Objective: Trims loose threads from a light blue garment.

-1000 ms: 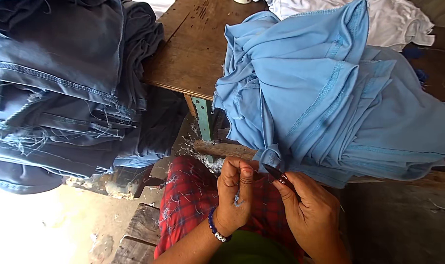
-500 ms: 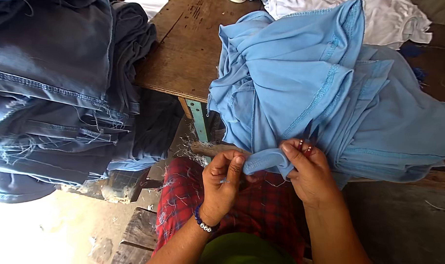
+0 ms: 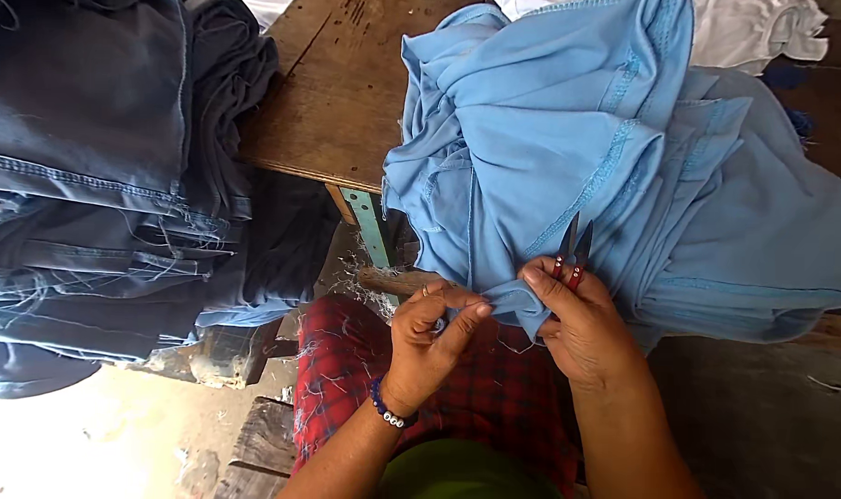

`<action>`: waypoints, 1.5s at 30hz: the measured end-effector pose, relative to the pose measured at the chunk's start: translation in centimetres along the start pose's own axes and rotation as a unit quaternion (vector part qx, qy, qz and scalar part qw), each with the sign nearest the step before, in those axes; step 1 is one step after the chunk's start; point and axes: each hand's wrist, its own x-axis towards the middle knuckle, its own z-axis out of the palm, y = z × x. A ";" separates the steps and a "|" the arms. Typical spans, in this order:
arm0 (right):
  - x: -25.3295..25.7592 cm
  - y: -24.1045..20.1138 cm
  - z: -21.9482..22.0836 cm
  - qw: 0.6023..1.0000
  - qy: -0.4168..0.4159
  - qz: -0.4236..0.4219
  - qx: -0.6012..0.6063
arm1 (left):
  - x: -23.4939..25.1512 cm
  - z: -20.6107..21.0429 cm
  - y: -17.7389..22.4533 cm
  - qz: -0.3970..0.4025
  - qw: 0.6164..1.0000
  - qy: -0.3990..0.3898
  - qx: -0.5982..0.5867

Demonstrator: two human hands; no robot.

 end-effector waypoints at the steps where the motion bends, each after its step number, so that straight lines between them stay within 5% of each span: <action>1: 0.1 0.1 0.0 1.000 0.002 0.006 0.014 | -0.1 0.0 0.1 -0.022 0.999 0.004 -0.040; 5: 0.3 0.3 0.2 0.998 0.022 0.037 0.055 | -0.7 -0.4 0.4 -0.116 0.965 0.042 -0.233; 10: 0.4 0.3 0.1 0.996 0.026 0.046 0.073 | -1.2 -1.5 0.0 -0.123 0.949 0.015 -0.291; 13: 0.3 0.3 0.1 0.997 0.022 0.037 0.068 | -1.2 -2.1 -0.5 -0.075 0.972 -0.049 -0.219; 18: 0.0 0.4 0.0 0.999 0.007 0.011 0.046 | -0.8 -1.5 0.3 -0.053 0.998 -0.004 -0.023; 24: -0.1 0.5 0.0 0.997 0.014 0.014 0.071 | -1.3 -1.6 1.2 -0.171 0.957 0.038 -0.229; 29: -0.3 0.7 0.1 0.999 0.006 -0.012 0.049 | -1.8 -2.1 1.1 -0.151 0.931 -0.020 -0.331; 32: -0.6 1.0 -0.1 0.993 -0.010 -0.117 -0.010 | -1.9 -2.2 1.4 -0.105 0.978 -0.024 -0.176; 35: -1.2 1.4 -0.8 0.951 -0.020 -0.277 -0.132 | -2.2 -2.7 1.1 -0.070 0.992 0.087 -0.049; 38: -1.8 1.9 -1.6 0.919 0.003 -0.353 -0.176 | -2.5 -3.9 -0.2 -0.065 0.977 0.203 0.028; 45: -2.7 1.3 -1.1 0.877 -0.004 -0.406 -0.257 | -1.9 -1.6 0.5 0.128 0.942 0.021 0.308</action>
